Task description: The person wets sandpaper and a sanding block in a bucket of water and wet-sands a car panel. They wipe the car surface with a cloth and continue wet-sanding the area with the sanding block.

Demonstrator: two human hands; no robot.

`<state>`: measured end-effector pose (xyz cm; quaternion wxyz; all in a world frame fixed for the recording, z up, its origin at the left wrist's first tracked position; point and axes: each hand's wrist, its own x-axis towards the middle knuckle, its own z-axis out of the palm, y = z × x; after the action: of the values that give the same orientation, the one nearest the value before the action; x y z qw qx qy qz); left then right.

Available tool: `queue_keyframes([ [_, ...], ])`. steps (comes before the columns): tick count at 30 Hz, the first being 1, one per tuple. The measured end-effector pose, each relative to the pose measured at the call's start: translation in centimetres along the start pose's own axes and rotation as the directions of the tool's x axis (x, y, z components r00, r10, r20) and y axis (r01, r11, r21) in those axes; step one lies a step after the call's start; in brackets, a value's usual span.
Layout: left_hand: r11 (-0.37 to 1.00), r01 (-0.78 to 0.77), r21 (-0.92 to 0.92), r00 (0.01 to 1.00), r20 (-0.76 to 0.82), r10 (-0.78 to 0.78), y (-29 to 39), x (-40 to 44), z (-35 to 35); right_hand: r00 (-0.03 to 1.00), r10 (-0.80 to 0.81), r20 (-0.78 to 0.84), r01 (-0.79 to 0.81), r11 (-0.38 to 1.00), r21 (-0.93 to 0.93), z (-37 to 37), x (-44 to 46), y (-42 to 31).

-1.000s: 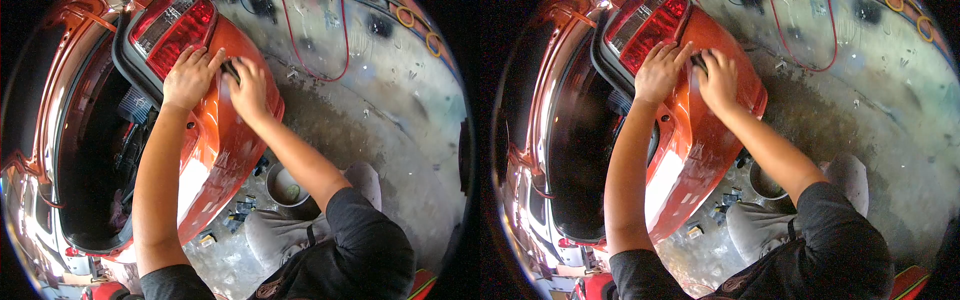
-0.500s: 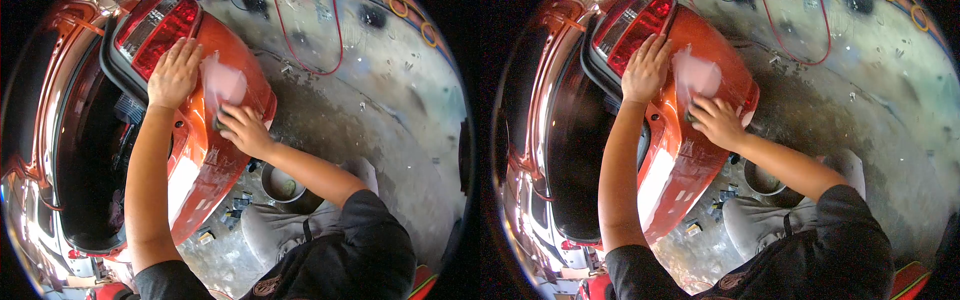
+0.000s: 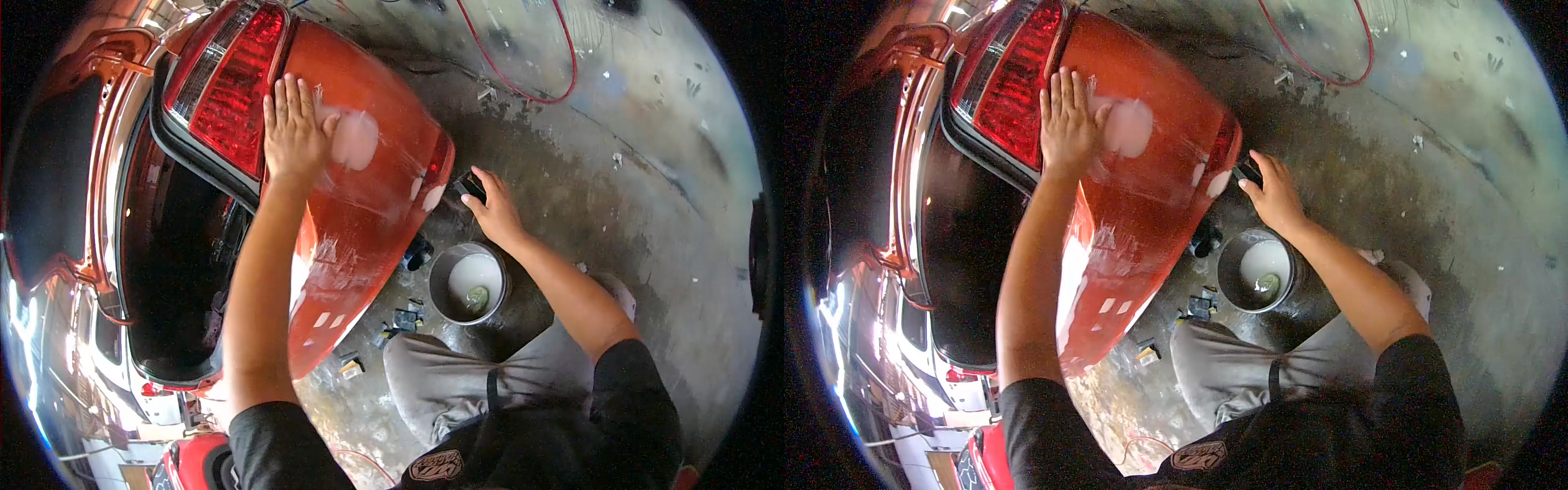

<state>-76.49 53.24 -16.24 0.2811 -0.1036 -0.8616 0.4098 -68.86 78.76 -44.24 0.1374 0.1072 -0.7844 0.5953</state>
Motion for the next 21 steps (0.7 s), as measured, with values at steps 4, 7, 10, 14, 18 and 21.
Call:
queue_keyframes([
  [4,0.998,0.047,0.041,0.999,-0.01,-0.046,3.0,-1.0,-1.0,0.997,0.049,-0.052,-0.046,0.997,0.057,-1.2,1.3,0.1],
  [7,0.993,-0.032,-0.117,0.996,0.083,0.042,5.7,-2.1,-0.8,0.991,0.07,-0.113,-0.06,0.994,0.093,-1.8,1.9,0.5],
  [10,0.976,-0.202,-0.084,0.975,0.08,0.209,8.4,-3.6,0.3,0.985,0.072,-0.159,-0.055,0.992,0.11,-2.0,2.5,1.7],
  [14,0.886,-0.284,-0.365,0.942,0.066,0.329,17.0,-10.4,2.1,0.981,0.092,-0.169,-0.08,0.994,0.078,-3.3,2.6,2.4],
  [18,0.568,0.139,-0.811,0.631,0.515,0.581,28.2,-18.6,-1.4,0.941,0.297,-0.164,-0.273,0.949,0.157,-4.8,2.4,3.1],
  [21,0.43,0.14,-0.892,0.424,0.447,0.788,40.5,-30.1,7.3,0.918,0.365,-0.154,-0.307,0.901,0.306,-5.3,1.4,1.1],
])
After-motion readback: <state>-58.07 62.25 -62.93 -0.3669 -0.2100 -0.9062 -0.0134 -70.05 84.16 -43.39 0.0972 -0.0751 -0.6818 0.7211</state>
